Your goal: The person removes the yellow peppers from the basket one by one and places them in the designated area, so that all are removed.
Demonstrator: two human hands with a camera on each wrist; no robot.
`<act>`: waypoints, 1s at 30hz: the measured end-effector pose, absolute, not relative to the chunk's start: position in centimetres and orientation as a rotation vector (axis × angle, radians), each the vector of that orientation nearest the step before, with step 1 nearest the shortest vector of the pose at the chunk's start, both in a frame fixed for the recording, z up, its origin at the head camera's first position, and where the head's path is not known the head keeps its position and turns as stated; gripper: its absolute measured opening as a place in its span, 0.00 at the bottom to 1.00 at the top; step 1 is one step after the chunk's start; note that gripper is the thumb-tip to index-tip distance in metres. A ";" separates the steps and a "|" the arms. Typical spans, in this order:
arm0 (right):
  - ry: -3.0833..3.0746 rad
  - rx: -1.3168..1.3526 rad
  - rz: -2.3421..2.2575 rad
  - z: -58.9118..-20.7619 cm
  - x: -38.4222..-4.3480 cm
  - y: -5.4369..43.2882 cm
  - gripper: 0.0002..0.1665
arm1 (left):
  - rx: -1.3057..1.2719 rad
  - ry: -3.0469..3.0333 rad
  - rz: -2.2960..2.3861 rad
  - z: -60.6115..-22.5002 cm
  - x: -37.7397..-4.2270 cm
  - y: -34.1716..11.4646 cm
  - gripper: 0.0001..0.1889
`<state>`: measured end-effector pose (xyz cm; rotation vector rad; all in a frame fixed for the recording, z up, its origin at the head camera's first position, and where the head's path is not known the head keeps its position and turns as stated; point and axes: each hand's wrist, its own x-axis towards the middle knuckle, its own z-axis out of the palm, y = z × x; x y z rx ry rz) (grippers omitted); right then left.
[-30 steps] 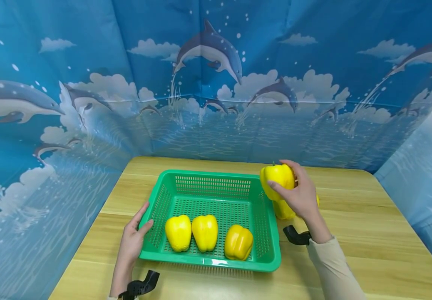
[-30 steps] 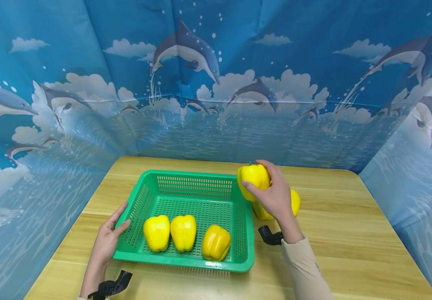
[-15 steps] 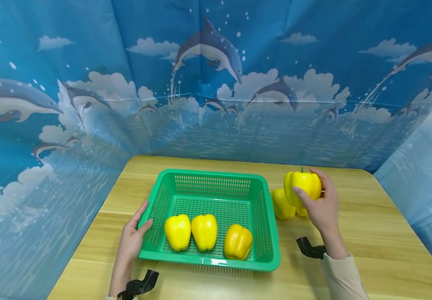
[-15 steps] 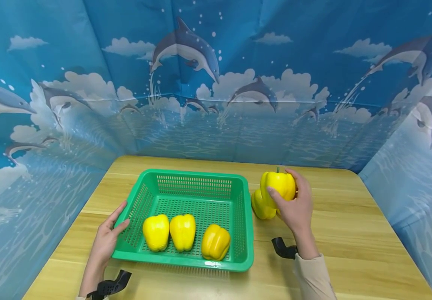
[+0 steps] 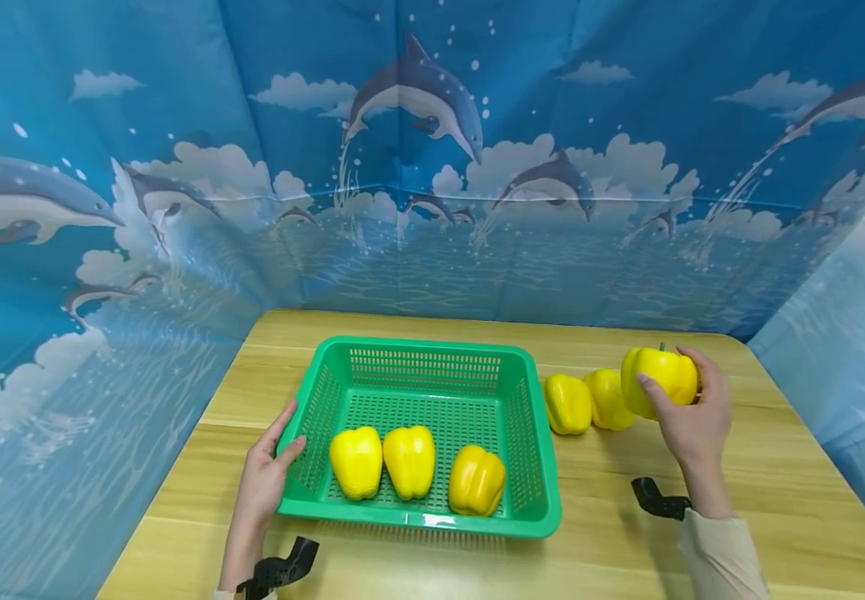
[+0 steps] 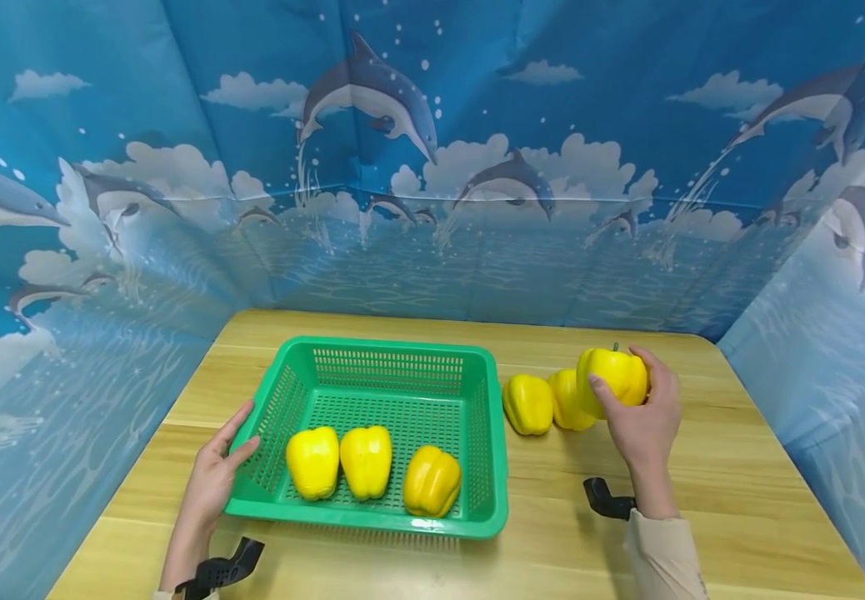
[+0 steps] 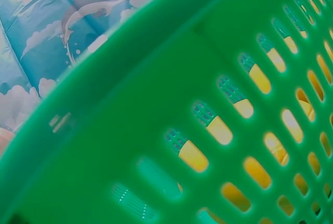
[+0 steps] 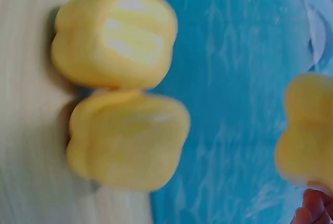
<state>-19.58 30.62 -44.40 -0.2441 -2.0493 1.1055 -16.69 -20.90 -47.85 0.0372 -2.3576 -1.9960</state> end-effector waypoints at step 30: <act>-2.184 -0.601 1.104 -49.4 -20.9 35.6 0.40 | 0.002 -2.348 -1.975 -47.9 -16.7 -20.8 0.28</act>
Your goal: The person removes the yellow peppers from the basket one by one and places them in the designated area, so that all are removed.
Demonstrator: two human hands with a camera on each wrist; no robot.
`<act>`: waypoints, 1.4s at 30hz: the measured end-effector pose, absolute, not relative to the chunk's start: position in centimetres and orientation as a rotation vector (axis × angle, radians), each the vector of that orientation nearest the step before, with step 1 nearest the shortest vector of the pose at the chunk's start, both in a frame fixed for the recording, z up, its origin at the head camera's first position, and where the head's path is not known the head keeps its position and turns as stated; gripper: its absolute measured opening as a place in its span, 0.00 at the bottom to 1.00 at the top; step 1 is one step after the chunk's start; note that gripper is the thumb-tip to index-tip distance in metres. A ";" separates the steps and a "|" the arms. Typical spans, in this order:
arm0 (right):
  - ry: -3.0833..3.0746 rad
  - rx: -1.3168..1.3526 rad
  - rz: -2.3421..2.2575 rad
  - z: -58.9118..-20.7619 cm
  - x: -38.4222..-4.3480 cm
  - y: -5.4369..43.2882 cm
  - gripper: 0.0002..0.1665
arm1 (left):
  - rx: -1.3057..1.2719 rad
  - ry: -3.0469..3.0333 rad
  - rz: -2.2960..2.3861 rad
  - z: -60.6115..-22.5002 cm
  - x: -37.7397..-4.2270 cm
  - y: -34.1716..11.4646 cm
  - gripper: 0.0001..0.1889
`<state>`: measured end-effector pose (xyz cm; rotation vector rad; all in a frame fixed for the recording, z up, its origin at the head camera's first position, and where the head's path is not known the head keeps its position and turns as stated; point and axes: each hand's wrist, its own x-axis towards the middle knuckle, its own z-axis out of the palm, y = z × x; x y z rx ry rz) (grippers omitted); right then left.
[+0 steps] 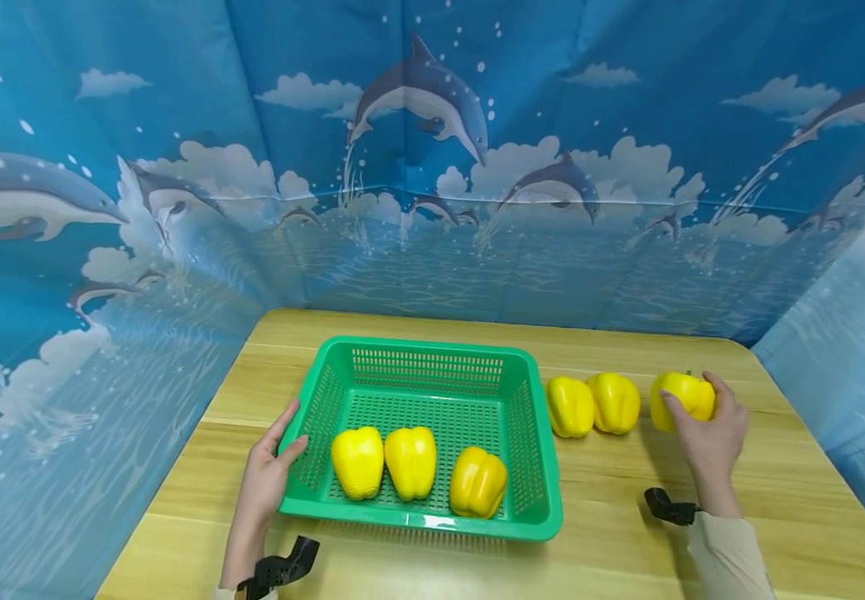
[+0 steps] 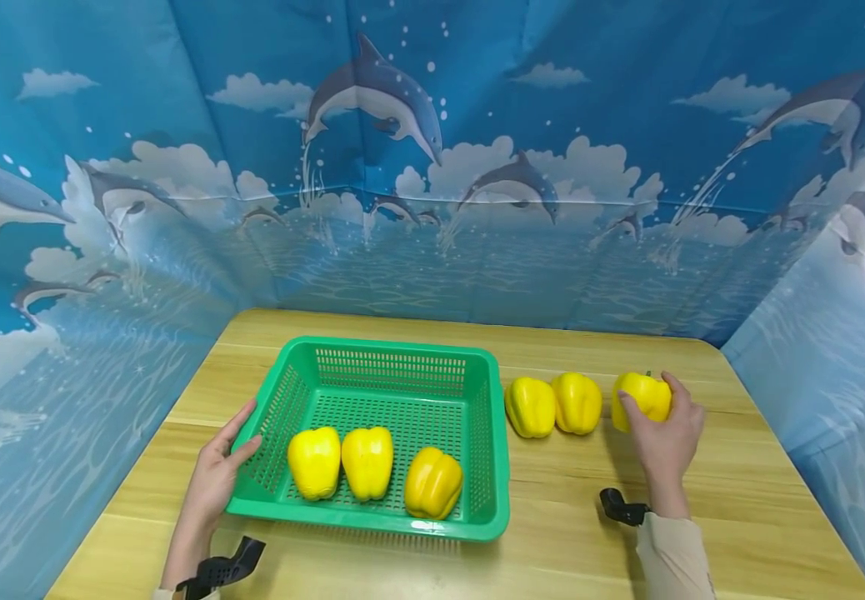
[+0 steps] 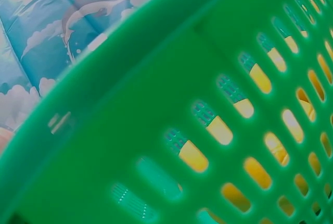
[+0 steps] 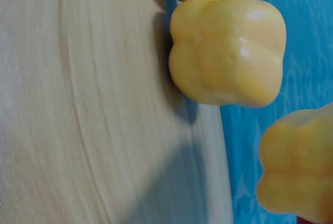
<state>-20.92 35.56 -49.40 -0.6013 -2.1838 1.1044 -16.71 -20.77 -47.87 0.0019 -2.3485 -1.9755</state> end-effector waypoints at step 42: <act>-2.553 -0.593 1.277 -51.0 -21.9 36.5 0.56 | -0.001 -2.313 -1.967 -48.1 -16.8 -20.8 0.28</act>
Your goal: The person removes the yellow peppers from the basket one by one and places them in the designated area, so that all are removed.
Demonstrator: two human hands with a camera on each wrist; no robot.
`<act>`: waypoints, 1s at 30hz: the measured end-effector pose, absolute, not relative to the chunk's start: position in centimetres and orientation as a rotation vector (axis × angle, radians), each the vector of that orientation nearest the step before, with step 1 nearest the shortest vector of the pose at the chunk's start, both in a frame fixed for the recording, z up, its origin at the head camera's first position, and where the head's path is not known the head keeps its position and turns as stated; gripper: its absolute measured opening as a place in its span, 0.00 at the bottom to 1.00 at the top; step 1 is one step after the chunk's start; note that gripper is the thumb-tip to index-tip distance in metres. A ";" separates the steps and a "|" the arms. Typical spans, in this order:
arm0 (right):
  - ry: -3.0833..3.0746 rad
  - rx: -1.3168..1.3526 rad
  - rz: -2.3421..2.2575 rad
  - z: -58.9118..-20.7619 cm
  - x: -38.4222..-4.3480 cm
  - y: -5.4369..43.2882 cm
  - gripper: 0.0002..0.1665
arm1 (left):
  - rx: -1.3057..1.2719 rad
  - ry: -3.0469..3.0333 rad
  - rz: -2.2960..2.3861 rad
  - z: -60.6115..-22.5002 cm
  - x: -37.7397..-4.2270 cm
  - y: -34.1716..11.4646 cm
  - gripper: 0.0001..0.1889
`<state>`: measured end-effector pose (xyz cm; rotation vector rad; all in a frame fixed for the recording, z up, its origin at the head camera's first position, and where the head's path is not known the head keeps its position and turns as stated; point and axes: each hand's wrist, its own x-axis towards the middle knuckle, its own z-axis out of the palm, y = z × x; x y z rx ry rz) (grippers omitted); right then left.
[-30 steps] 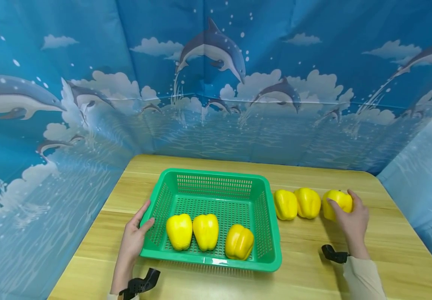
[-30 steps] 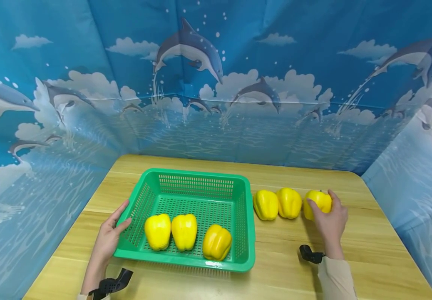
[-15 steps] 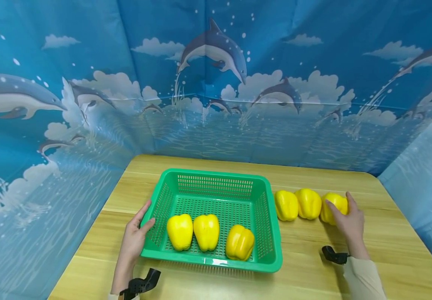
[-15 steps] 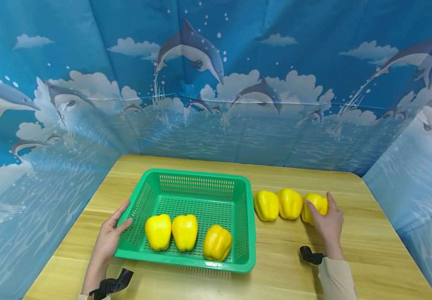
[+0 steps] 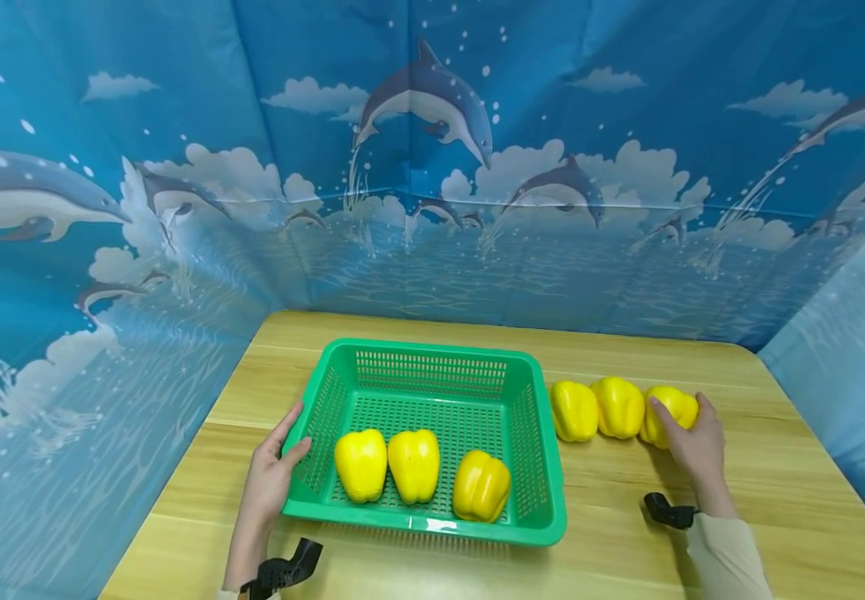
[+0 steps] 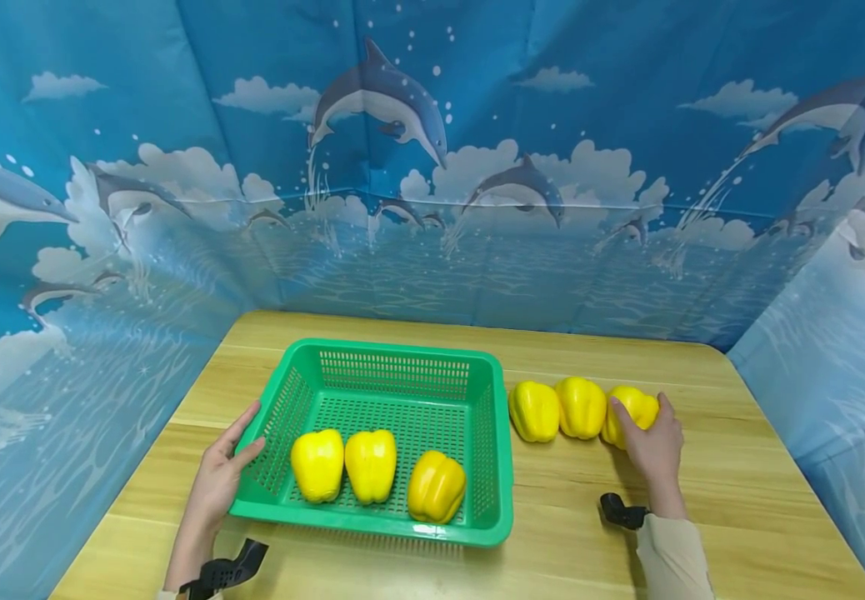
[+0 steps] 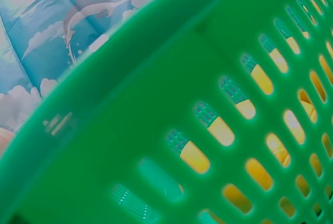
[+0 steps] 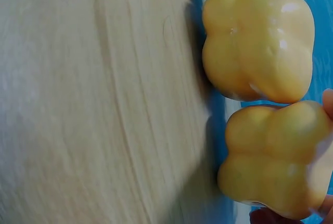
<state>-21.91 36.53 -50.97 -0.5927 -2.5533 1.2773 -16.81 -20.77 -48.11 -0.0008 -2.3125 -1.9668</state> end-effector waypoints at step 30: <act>-2.512 -0.598 1.277 -51.3 -21.5 36.4 0.56 | -0.024 -2.323 -1.979 -48.2 -16.8 -20.9 0.28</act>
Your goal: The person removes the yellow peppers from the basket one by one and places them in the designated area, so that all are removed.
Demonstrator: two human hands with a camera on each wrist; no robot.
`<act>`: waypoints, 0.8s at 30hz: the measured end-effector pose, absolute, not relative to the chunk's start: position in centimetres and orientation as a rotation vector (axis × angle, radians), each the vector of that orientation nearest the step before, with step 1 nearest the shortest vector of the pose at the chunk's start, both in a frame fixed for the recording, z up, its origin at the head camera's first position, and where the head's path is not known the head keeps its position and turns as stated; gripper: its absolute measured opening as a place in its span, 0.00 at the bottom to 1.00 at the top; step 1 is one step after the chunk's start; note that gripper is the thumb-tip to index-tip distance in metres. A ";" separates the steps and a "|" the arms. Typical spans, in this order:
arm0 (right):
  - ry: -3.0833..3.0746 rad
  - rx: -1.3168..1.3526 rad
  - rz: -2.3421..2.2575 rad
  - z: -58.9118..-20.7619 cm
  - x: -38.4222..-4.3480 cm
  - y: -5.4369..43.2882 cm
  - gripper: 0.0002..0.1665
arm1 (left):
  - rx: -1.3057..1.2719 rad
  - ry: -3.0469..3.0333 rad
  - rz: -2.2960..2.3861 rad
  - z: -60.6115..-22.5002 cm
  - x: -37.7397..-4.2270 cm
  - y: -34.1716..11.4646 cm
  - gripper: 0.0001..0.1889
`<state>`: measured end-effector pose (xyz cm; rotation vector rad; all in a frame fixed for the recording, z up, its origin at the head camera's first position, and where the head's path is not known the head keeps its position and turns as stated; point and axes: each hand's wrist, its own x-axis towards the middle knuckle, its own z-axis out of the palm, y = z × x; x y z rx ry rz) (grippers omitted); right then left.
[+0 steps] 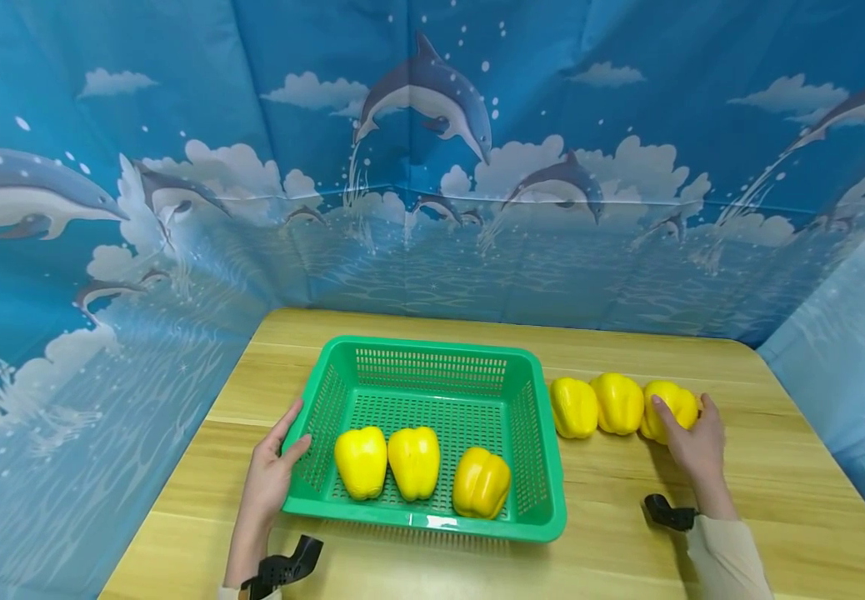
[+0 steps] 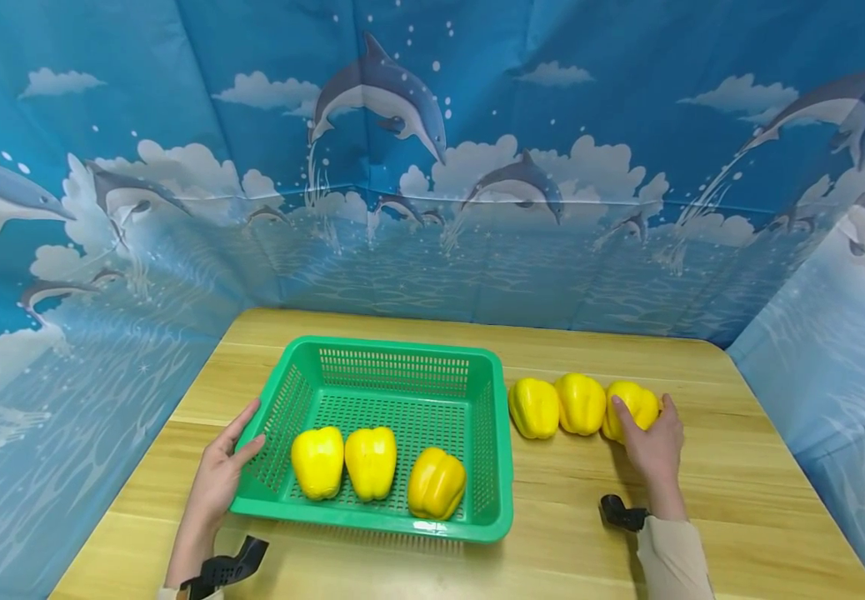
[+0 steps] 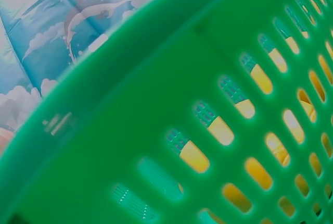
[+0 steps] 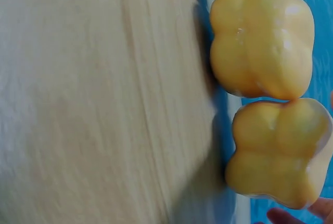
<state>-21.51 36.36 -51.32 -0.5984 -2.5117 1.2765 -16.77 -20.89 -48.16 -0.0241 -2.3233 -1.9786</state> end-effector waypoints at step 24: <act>-1.989 -0.052 0.915 -45.4 -20.7 31.3 0.26 | -0.001 -2.338 -1.983 -47.9 -16.7 -20.8 0.27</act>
